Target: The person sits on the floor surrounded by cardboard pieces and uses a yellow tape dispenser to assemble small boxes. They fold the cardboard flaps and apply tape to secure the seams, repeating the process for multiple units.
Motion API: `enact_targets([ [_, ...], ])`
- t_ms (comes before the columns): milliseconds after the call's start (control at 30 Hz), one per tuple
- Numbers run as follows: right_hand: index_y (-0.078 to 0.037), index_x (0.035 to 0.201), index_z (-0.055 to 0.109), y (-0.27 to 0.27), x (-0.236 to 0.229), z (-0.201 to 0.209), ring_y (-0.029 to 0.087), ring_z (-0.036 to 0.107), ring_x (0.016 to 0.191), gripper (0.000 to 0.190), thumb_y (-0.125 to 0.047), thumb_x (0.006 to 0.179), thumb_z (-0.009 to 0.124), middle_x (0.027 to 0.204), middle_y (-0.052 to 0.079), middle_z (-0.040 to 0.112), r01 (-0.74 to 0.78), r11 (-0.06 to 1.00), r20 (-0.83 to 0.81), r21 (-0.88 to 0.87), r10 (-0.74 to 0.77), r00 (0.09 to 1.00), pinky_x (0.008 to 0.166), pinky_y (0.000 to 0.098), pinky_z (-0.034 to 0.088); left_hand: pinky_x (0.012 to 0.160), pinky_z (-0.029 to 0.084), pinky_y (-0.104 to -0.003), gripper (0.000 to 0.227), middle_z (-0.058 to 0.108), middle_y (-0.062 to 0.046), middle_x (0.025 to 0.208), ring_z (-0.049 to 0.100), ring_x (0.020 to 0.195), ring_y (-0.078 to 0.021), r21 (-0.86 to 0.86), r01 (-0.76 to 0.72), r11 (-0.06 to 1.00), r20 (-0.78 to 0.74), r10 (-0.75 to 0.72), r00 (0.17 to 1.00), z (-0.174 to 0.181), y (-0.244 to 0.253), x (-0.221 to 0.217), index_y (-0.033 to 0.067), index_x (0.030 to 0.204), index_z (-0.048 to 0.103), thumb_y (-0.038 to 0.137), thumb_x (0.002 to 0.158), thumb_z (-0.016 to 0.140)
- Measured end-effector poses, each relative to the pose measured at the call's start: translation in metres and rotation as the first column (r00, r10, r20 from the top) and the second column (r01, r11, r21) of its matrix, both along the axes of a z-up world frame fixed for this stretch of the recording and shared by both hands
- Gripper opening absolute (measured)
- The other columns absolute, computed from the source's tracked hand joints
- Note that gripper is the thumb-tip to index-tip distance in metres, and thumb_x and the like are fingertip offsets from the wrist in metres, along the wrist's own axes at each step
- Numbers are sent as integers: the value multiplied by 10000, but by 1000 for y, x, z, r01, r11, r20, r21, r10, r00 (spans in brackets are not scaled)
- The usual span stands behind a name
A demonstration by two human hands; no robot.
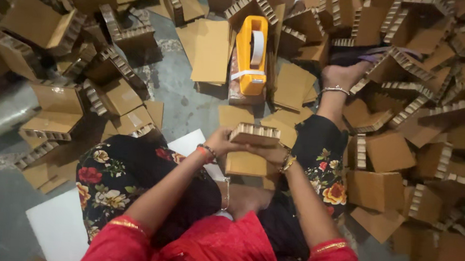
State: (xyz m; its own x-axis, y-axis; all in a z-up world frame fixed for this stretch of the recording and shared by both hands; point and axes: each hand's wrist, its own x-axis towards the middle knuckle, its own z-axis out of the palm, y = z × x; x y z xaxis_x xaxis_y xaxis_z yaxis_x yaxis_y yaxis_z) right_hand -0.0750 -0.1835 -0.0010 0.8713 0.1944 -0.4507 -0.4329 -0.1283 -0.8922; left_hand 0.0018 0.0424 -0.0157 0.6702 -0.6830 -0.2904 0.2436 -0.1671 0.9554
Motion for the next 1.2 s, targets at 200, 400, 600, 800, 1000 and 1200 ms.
enact_targets([
  [200,-17,1233,651,-4,39,-2,155,708,1063,433,-274,909,778,1171,56,736,438,899,186,2,-431,883,908,310,574,805,584,-280,398,792,-53,1039,708,907,-102,-100,-179,979,-116,167,979,-30,-12,13,-18,1131,770,170,799,879],
  [400,-95,1233,673,-10,152,39,111,680,787,350,-340,983,679,934,22,721,477,807,391,-349,-337,857,719,289,554,663,510,-298,426,763,-38,1010,688,836,-131,28,-158,987,-350,158,923,-27,-7,14,68,1200,722,194,810,841],
  [600,-56,1026,759,-6,150,69,82,620,696,288,-332,958,710,789,40,724,472,698,496,-539,-190,847,634,282,486,670,563,-258,420,770,-25,1039,716,845,-99,-38,-214,976,-423,179,888,-25,-3,24,57,1181,738,230,813,847],
  [800,-121,953,807,11,42,55,49,641,728,414,-511,932,669,817,8,765,400,772,334,-494,-257,907,665,255,491,613,414,-275,382,761,-33,1041,650,818,-119,22,-200,980,-427,190,884,-17,-10,34,57,1195,749,234,866,827],
  [1000,-109,834,822,12,56,72,193,719,731,624,-715,839,675,761,84,750,60,516,-47,-854,-192,980,703,334,546,783,617,-321,409,759,-75,1104,729,946,-163,-166,-255,953,-483,147,863,-15,-14,32,14,1219,695,137,852,827],
  [1200,-71,1087,765,-5,74,71,187,707,848,682,-657,741,740,967,74,756,439,541,620,-717,209,756,693,324,592,873,580,-281,439,745,-56,1158,705,1006,-112,-230,-207,951,-339,121,933,-38,-17,36,24,1273,663,129,873,811],
])
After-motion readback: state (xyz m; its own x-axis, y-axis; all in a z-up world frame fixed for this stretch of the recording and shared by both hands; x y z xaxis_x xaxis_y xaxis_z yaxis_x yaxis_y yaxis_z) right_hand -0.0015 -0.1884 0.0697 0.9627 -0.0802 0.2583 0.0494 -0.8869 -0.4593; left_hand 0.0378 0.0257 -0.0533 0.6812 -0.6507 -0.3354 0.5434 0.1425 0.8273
